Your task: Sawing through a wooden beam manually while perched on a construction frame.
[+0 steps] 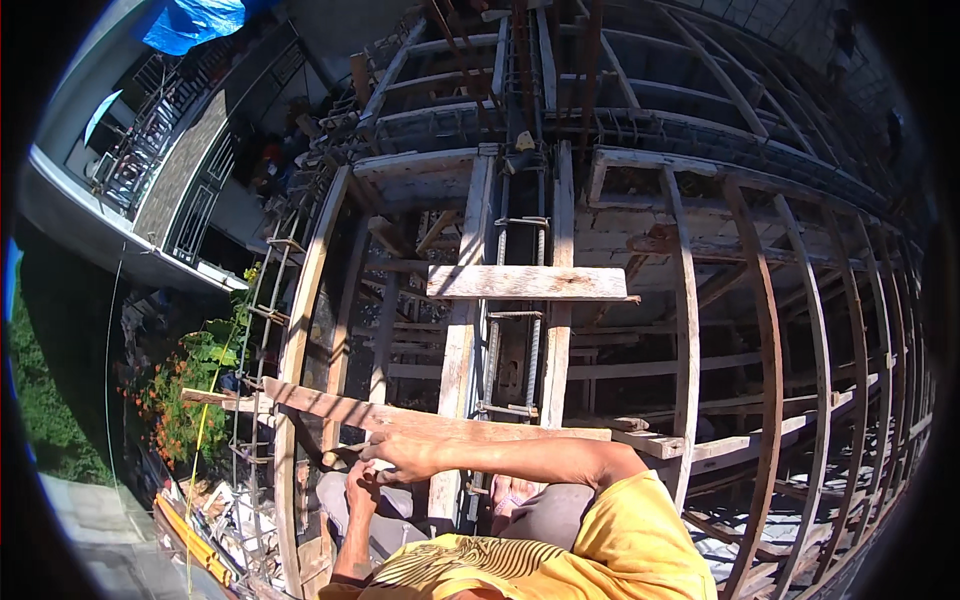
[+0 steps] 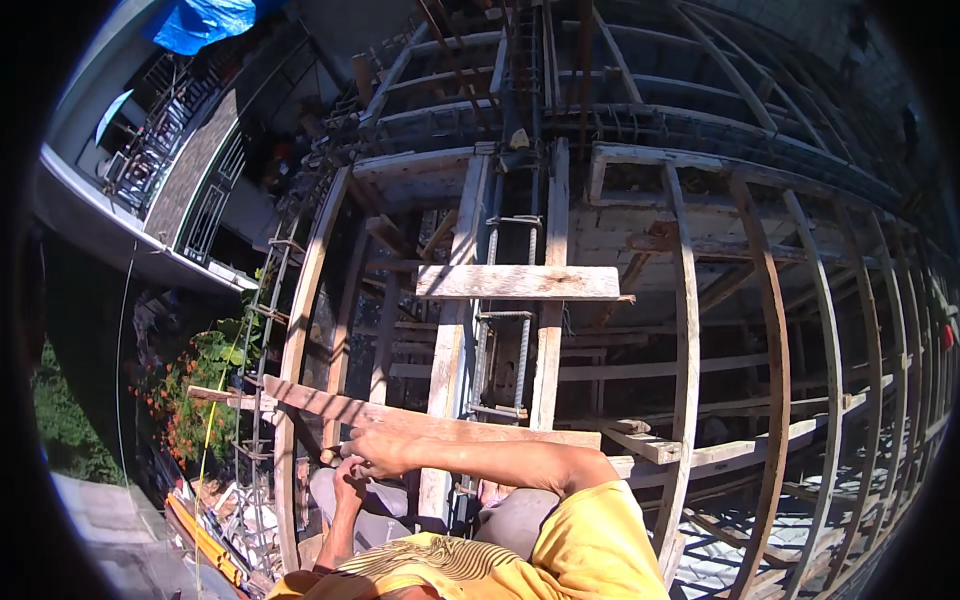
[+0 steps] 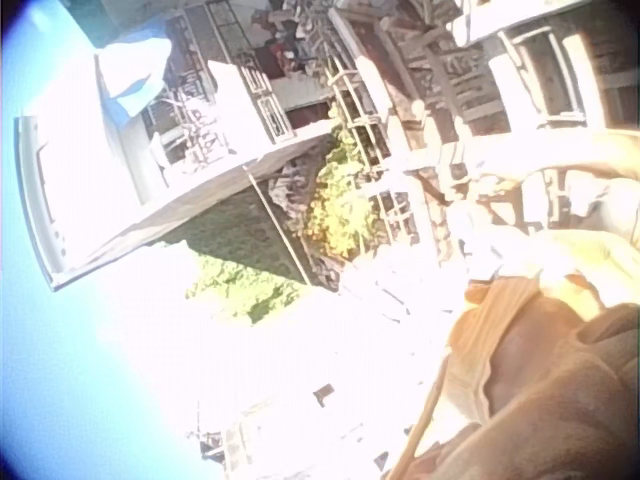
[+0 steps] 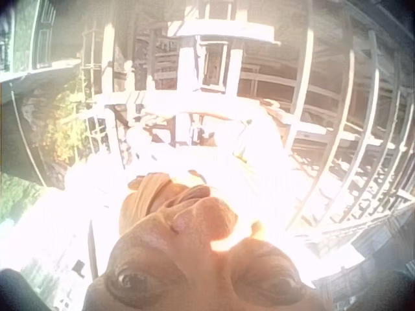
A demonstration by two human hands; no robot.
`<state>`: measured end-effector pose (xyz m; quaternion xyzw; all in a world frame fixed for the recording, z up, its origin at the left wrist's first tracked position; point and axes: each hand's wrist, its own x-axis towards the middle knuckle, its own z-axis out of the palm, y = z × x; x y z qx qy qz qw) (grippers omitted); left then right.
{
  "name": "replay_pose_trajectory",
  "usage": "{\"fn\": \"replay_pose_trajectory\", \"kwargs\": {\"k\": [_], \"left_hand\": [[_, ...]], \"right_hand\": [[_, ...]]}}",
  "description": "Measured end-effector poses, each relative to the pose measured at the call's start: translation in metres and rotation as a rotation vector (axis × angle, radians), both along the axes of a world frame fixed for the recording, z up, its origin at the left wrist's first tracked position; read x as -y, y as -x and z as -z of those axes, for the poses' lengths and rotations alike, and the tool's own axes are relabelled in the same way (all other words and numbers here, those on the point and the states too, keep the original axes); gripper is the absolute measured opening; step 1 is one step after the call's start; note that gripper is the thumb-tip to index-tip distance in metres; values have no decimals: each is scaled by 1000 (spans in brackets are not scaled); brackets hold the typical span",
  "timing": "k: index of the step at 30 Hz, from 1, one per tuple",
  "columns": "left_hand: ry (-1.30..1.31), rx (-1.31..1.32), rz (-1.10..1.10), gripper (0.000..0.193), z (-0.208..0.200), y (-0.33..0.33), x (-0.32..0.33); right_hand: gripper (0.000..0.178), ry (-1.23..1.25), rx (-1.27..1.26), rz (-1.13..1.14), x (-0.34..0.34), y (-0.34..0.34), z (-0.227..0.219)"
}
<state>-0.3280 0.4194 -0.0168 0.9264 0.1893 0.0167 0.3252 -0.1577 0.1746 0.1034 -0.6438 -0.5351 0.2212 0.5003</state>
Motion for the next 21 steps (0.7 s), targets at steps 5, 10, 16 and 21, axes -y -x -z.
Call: {"fn": "replay_pose_trajectory", "kwargs": {"k": [5,10,16,21], "left_hand": [[-441,26,19,31,-99,-41,30],[-415,-27,-45,49,-75,-22,-15],[-477,-238,-250,71,-43,-32,-40],[-316,-275,-363,70,-44,-30,-60]], "right_hand": [[46,14,130,-21,10,-6,4],[46,156,50,-101,28,-4,12],[46,404,-48,40,74,-27,29],[48,481,-140,658,142,-72,46]]}}
